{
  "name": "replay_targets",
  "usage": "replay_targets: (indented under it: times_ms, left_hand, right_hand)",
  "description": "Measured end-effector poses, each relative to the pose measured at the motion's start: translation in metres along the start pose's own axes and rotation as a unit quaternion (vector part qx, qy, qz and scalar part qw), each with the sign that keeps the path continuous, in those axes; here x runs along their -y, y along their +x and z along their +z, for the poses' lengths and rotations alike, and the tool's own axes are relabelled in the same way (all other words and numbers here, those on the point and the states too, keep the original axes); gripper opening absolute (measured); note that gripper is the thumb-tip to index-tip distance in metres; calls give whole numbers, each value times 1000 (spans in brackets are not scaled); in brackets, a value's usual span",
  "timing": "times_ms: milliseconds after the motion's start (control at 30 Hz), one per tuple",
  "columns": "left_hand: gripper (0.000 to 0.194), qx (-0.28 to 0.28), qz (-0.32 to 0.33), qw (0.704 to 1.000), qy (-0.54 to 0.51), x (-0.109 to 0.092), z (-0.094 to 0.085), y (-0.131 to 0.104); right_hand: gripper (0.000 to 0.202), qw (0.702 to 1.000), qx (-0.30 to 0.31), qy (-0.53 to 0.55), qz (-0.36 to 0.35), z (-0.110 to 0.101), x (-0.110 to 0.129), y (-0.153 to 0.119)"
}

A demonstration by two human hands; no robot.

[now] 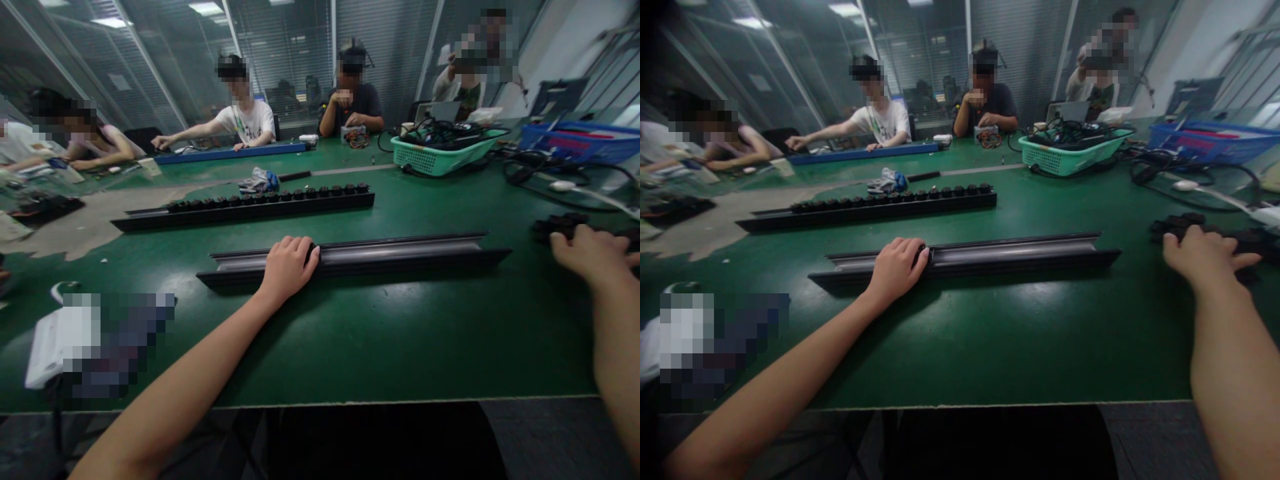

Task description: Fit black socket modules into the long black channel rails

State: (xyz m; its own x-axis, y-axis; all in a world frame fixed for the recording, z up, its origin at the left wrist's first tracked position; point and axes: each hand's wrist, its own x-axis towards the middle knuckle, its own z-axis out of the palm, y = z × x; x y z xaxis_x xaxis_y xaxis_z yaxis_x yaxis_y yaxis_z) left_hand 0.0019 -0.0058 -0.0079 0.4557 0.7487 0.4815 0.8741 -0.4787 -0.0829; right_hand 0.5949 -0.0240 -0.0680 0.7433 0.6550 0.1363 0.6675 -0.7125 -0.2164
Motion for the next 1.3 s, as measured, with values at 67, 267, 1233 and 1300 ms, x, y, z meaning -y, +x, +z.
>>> replay_targets:
  times_ms: [67,267,1233,1300]
  left_hand:
    - [37,0,1,1000,-1,0,0,0]
    - [36,4,2,1000,3,1,-1,0]
    - [41,-55,-2,998,-22,15,-9,-3]
    - [43,-66,-38,997,-1,18,-10,-2]
  right_hand:
    - [76,1000,-14,4,1,-3,5,-8]
    - [69,982,-167,69,-61,-22,33,-45]
    - [42,746,-12,80,-661,-52,311,-304]
    - [44,750,-12,85,-656,-53,317,-307]
